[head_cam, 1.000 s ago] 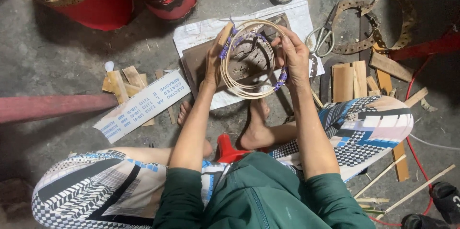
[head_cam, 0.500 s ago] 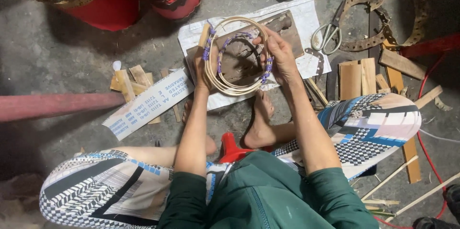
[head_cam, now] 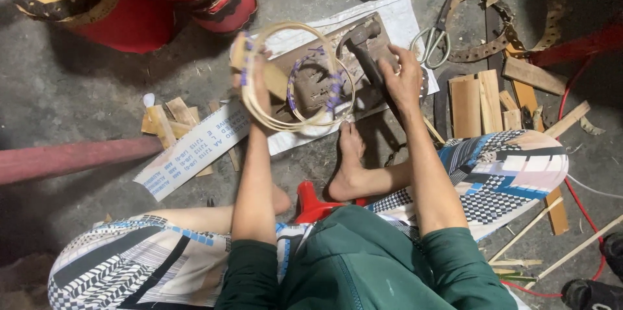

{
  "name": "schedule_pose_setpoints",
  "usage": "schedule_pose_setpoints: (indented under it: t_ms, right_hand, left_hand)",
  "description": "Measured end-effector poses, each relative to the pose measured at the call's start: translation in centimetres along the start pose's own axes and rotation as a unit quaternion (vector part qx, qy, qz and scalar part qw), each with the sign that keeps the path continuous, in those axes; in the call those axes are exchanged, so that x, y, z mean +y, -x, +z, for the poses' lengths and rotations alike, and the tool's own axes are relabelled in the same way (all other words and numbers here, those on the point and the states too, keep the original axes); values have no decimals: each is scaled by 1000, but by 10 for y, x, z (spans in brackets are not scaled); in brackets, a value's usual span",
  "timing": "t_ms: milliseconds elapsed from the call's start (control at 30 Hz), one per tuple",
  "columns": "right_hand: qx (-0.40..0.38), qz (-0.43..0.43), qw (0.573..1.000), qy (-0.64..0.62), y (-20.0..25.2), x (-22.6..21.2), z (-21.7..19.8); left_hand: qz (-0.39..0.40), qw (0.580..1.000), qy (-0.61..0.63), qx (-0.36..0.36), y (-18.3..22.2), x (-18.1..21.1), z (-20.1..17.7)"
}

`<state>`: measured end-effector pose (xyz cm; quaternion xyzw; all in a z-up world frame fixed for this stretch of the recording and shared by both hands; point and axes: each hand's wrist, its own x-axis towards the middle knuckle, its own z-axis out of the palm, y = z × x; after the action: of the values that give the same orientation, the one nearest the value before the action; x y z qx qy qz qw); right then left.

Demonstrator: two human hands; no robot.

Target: The person is assembling a circular wooden frame, likely for a drum, by hammering wooden slats into place and securing them with purple string.

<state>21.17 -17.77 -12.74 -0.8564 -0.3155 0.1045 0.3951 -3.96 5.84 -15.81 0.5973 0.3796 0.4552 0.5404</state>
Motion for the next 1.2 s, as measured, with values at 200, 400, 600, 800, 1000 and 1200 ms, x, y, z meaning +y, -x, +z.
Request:
schedule_pose_setpoints:
  t_ms: [200,400,600,800,1000,1200]
  right_hand:
    - [-137,160,969,129,29,49,14]
    - [-93,193,973,86,57,78,48]
    - [95,185,973,104,50,72,21]
    - [131,311,928,156,50,189,40]
    - [136,348,910,179,65,204,56]
    - [103,425,890,132,58,192,57]
  left_hand:
    - [-196,961,180,79,-10,26,-23]
    - [-266,946,153,102,-24,1,-21]
    - [-340,901,253,95,-8,-31,-30]
    - [-385,897,204,76,2,22,13]
    - [-387,885,258,-6,15,67,26]
    - [-391,874,284,-56,26,51,41]
